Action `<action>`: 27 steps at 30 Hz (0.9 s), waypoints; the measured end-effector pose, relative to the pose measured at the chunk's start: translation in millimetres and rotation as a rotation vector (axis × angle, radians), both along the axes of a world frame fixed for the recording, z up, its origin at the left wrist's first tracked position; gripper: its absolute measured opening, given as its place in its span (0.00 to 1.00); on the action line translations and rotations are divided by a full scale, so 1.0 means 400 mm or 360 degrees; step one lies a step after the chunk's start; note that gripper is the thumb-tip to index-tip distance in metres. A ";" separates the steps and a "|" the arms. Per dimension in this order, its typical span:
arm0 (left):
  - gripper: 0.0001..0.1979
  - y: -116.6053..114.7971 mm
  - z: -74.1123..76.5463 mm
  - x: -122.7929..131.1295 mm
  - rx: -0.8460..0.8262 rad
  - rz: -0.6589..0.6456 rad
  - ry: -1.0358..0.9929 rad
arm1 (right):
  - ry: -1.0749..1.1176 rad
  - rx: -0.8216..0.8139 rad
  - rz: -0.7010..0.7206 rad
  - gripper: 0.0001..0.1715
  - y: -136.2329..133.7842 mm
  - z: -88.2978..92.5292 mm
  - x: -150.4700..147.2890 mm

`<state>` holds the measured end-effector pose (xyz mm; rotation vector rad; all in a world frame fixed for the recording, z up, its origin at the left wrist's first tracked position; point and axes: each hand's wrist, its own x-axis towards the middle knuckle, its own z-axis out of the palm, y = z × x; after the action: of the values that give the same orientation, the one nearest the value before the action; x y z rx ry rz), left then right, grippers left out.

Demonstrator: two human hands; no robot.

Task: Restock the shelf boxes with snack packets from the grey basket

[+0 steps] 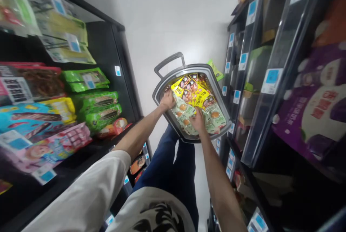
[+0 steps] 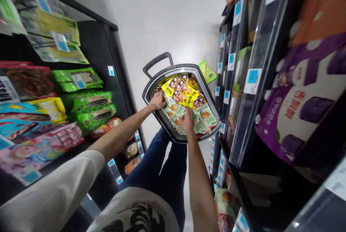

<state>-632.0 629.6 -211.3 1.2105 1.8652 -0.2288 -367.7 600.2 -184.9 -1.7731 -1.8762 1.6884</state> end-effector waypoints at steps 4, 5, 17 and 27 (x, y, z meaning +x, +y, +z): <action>0.39 -0.028 0.009 0.012 0.0048 0.0006 0.0239 | -0.0079 -0.0112 0.0125 0.31 -0.014 -0.025 -0.033; 0.38 -0.035 0.023 0.018 0.0064 0.0018 0.0273 | -0.0093 -0.0158 0.0154 0.28 -0.022 -0.021 -0.036; 0.10 -0.065 0.121 0.064 -0.0122 -0.0160 -0.0277 | -0.0297 -0.0112 0.0122 0.30 -0.135 0.056 -0.001; 0.12 -0.148 0.147 0.127 -0.0226 -0.0590 -0.0897 | -0.0297 -0.0240 0.0248 0.15 -0.200 0.020 0.028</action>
<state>-581.4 570.2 -152.7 1.3465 1.1201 -0.1918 -356.3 520.3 -176.9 -1.9492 -2.0619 1.8183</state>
